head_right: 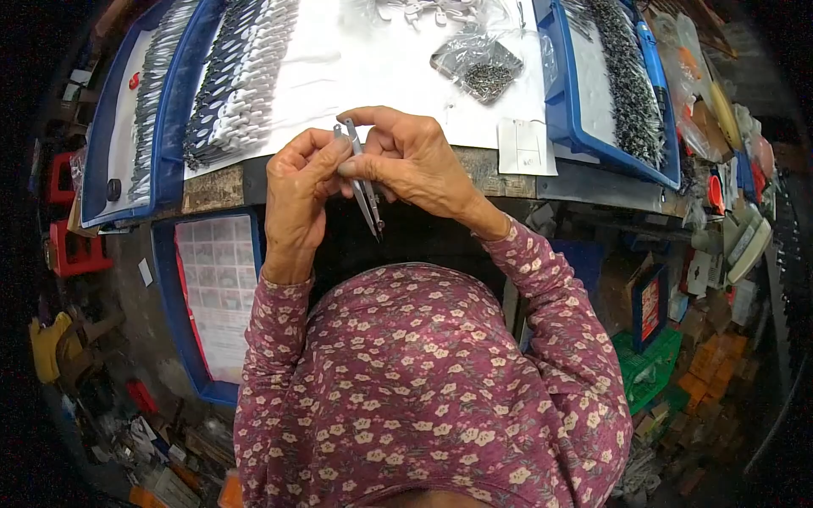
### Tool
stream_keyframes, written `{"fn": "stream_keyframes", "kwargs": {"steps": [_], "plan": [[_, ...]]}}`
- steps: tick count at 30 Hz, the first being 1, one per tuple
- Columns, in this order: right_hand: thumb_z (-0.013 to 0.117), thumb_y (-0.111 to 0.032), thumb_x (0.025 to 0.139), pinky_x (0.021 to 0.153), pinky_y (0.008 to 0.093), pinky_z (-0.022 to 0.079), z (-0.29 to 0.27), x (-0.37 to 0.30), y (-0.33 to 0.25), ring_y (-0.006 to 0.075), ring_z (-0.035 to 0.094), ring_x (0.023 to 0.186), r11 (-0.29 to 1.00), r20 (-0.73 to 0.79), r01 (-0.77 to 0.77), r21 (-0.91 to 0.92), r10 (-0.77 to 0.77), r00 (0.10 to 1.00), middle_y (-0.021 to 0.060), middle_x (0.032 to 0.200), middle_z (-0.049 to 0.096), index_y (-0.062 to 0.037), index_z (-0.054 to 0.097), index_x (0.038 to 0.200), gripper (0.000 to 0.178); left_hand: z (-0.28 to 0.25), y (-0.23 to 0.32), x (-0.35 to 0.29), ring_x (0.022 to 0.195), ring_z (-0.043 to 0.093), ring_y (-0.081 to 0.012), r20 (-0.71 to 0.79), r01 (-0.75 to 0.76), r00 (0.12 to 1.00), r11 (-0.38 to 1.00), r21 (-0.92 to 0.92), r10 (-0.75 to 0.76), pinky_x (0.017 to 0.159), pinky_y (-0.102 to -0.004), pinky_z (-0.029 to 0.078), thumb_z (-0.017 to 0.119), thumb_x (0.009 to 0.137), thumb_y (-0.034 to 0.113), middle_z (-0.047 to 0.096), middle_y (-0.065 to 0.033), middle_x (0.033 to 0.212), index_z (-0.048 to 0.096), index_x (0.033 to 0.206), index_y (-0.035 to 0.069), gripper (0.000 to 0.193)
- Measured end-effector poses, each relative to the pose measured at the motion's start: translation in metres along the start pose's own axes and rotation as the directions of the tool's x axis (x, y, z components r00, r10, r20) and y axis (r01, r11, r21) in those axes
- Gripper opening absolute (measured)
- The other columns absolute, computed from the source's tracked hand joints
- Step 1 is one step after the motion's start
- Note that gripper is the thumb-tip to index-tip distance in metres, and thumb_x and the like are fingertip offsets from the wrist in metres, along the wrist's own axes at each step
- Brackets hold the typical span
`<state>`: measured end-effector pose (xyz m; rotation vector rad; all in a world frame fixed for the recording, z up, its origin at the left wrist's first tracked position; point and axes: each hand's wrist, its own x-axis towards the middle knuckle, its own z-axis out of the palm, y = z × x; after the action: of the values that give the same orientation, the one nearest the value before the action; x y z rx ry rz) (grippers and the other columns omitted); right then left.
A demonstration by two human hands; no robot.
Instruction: Manually assembling small hardware components at a workstation by fitting plastic and metal pieces together.
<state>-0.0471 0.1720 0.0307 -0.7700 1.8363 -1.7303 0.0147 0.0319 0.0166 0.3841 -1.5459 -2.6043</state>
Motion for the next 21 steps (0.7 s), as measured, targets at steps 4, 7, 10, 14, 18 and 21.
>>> {"fn": "stream_keyframes", "kwargs": {"steps": [4,7,10,14,18,21], "plan": [[0.063,-0.013,0.081,0.034,0.0152,0.031,-0.001,0.0,0.002,0.0024,0.043,0.04,1.0,-0.025,-0.013,-0.022,0.012,1.0,-0.0035,0.055,0.048,0.0003,0.051,0.117,0.04,0.002,-0.002,0.002,0.051,0.05,-0.0065,0.01,0.001,1.0,1.0,-0.018,-0.001,0.046,-0.0174,0.041,0.06,0.082,0.013,0.057,-0.0037,0.066,0.056,0.081,-0.002,0.016],[0.063,-0.015,0.081,0.033,0.015,0.03,-0.002,0.001,0.004,0.0026,0.043,0.039,0.999,-0.021,-0.025,-0.022,0.025,0.999,-0.0034,0.054,0.048,0.0002,0.051,0.117,0.041,0.0,-0.005,0.004,0.05,0.049,-0.0063,0.008,0.005,1.0,1.0,-0.027,-0.005,0.045,-0.0174,0.041,0.06,0.082,0.013,0.056,-0.0032,0.065,0.056,0.08,-0.001,0.015],[0.063,-0.016,0.081,0.031,0.0148,0.03,-0.003,0.001,0.005,0.0028,0.043,0.038,0.999,-0.02,-0.033,-0.004,0.033,0.999,-0.0031,0.054,0.049,-0.0001,0.051,0.117,0.041,0.002,-0.007,0.005,0.049,0.049,-0.0062,0.004,-0.001,1.0,1.0,-0.026,0.001,0.044,-0.0172,0.04,0.06,0.082,0.013,0.055,-0.003,0.064,0.055,0.079,-0.001,0.015],[0.063,-0.015,0.081,0.031,0.0147,0.03,-0.004,0.001,0.007,0.0028,0.044,0.038,0.998,-0.018,-0.057,-0.004,0.057,0.998,-0.0025,0.054,0.05,-0.0002,0.051,0.118,0.042,0.002,-0.009,0.006,0.049,0.049,-0.0061,0.005,0.004,1.0,1.0,-0.022,-0.004,0.044,-0.017,0.04,0.06,0.082,0.013,0.055,-0.0028,0.063,0.055,0.079,0.0,0.014],[0.063,-0.015,0.081,0.031,0.0145,0.031,-0.003,0.0,0.009,0.0029,0.044,0.038,0.998,-0.029,-0.066,-0.012,0.065,0.997,-0.0023,0.055,0.051,-0.0001,0.05,0.119,0.042,0.001,-0.011,0.007,0.048,0.049,-0.006,0.007,-0.01,1.0,0.999,-0.034,0.01,0.044,-0.0169,0.039,0.06,0.081,0.012,0.054,-0.0023,0.062,0.055,0.078,0.0,0.014],[0.063,-0.013,0.081,0.031,0.0145,0.032,-0.003,-0.001,0.01,0.003,0.045,0.039,0.998,-0.031,-0.064,-0.018,0.064,0.997,-0.0019,0.055,0.052,-0.0002,0.05,0.119,0.043,0.002,-0.012,0.007,0.048,0.049,-0.006,0.006,-0.01,1.0,0.999,-0.045,0.01,0.044,-0.017,0.039,0.06,0.081,0.011,0.054,-0.0019,0.062,0.055,0.077,0.0,0.013]]}}
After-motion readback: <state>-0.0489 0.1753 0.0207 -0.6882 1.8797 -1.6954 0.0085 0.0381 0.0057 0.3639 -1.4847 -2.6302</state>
